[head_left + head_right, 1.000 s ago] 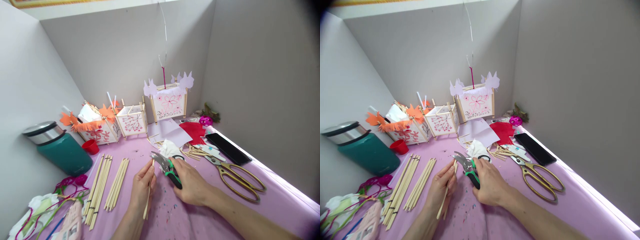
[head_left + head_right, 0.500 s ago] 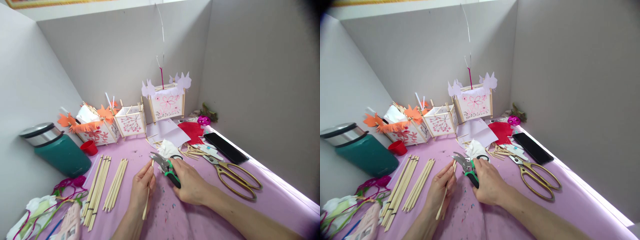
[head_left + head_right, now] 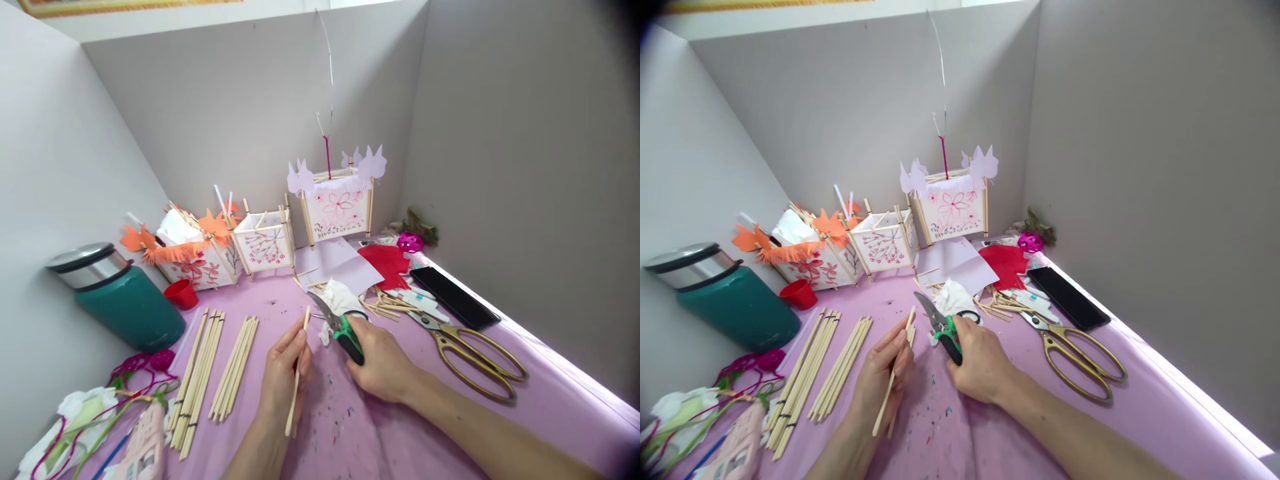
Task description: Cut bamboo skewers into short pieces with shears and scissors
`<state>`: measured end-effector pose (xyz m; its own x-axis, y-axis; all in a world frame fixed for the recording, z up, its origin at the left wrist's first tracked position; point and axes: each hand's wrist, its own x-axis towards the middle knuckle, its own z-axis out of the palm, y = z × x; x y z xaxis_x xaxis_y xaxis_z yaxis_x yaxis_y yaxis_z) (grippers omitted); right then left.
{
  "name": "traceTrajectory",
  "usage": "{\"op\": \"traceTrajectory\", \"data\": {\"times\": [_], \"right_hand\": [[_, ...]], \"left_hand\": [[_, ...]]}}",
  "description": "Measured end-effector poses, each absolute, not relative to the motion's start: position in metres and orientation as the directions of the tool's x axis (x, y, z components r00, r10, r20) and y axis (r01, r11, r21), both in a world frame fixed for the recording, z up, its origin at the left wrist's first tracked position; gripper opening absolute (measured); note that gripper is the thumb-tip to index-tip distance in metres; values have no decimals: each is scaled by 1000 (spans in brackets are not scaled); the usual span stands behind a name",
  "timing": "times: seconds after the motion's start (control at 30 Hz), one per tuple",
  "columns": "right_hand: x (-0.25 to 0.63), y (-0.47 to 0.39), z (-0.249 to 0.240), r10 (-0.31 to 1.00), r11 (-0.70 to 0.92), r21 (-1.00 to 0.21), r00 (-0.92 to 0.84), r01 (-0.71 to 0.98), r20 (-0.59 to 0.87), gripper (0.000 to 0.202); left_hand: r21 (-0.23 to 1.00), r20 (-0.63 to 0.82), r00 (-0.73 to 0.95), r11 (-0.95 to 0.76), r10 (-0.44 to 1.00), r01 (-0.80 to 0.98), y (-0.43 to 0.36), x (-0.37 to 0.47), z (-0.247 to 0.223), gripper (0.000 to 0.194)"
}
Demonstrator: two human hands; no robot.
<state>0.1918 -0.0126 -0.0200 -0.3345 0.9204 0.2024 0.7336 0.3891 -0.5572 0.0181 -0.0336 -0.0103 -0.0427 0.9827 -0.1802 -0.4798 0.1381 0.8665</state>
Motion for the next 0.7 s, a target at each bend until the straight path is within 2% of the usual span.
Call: {"op": "traceTrajectory", "data": {"times": [0.3, 0.43, 0.57, 0.7], "right_hand": [[195, -15, -23, 879, 474, -525, -411, 706, 242, 63], [195, -14, -25, 868, 495, -514, -426, 701, 256, 68], [194, -14, -23, 872, 487, -519, -424, 703, 243, 60], [194, -14, -21, 890, 450, -538, -409, 713, 202, 42]], "left_hand": [[808, -165, -1, 135, 986, -574, -32, 15, -13, 58], [797, -172, 24, 153, 985, -584, -32, 16, -10, 56], [795, -172, 27, 155, 985, -587, -32, 15, -10, 53], [794, -158, 32, 146, 987, -590, -32, 16, -14, 50]]}}
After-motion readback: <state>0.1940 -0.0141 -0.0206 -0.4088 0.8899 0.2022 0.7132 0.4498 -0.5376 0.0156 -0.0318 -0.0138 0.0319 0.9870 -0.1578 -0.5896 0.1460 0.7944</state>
